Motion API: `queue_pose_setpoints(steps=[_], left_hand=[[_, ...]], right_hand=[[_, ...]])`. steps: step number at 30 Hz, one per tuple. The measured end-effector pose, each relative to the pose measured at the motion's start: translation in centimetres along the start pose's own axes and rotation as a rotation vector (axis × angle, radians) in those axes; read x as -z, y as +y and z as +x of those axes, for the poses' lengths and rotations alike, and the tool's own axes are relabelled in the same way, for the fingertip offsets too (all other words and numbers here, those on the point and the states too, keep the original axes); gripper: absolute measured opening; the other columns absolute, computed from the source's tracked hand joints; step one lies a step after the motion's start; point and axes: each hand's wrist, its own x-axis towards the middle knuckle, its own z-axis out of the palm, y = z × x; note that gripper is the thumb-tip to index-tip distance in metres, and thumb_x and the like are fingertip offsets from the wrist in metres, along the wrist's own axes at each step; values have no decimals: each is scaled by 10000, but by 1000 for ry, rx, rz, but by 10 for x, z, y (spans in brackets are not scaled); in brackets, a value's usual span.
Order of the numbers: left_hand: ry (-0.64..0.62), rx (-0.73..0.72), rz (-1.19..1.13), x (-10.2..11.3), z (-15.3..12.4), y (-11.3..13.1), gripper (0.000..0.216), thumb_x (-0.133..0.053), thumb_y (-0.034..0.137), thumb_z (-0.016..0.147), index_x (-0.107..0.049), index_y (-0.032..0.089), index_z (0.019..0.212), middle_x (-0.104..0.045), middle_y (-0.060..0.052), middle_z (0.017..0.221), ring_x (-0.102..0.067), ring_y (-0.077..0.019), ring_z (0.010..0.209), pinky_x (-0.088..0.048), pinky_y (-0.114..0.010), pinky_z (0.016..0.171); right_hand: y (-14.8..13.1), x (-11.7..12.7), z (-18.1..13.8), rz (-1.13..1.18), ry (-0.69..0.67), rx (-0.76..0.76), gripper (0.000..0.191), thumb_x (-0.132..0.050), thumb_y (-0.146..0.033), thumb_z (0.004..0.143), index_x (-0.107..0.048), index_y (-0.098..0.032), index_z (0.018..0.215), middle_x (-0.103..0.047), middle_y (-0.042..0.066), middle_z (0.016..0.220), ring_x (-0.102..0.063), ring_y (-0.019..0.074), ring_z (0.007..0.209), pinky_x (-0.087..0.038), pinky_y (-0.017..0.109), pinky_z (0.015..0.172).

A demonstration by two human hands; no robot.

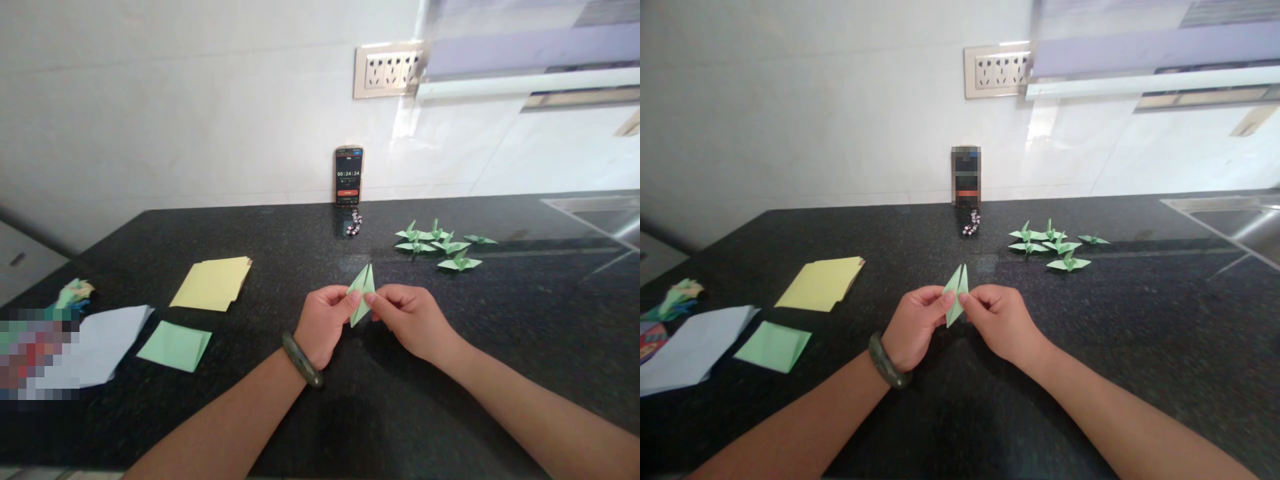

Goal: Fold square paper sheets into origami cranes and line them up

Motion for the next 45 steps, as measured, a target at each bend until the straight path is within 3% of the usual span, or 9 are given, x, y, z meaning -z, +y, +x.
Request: queue_pose_setpoints(steps=[3,8,17,26,32,38,41,45], left_hand=[[46,16,-13,0,-1,2,230,-635,359,690,-634,130,674,-507,18,537,-461,-95,527,-363,-237,540],[31,13,170,-2,-6,12,239,-628,341,678,-619,108,622,-534,-5,546,-425,-94,510,-319,-235,495],[-52,-80,316,-4,-7,13,267,-595,357,704,-609,113,596,-467,20,523,-359,-80,502,-278,-224,475],[-103,-31,282,-4,-8,17,200,-614,302,688,-634,120,606,-544,3,557,-435,-93,524,-331,-228,513],[-70,61,123,-3,-6,12,233,-624,352,695,-605,122,660,-595,-4,575,-542,-107,529,-404,-229,536],[27,92,13,-3,-2,9,247,-632,364,698,-606,119,723,-639,-27,622,-611,-137,568,-466,-250,562],[40,60,42,-3,-2,10,221,-634,341,697,-624,120,700,-640,-23,587,-592,-124,553,-447,-232,555],[21,18,137,-3,-4,11,218,-634,335,693,-649,118,672,-636,-23,567,-548,-111,528,-399,-219,525]], right_hand=[[1,-2,0,-18,-16,26,360,-501,-359,798,-498,-158,500,-429,-34,464,-388,80,461,-298,215,453],[7,-2,5,272,-44,-58,284,-571,-374,752,-463,-173,583,-428,-56,501,-375,62,433,-307,196,409],[7,-1,6,481,-96,-190,268,-681,-378,653,-576,-154,755,-518,-41,567,-407,51,424,-345,176,370],[6,1,6,448,-100,-210,301,-569,-416,754,-565,-143,629,-475,-40,464,-405,57,398,-346,185,393],[6,4,9,611,-125,-230,405,-460,-502,806,-533,-149,624,-469,-29,481,-416,70,411,-359,185,375],[5,10,7,414,-137,-226,274,-627,-403,705,-517,-156,657,-504,-44,544,-413,51,421,-370,171,387],[7,8,6,279,-160,-203,247,-611,-368,713,-514,-157,628,-483,-47,515,-408,53,408,-352,175,379],[9,5,6,184,-91,-169,209,-584,-324,725,-514,-160,615,-485,-40,516,-404,56,411,-336,176,378]])
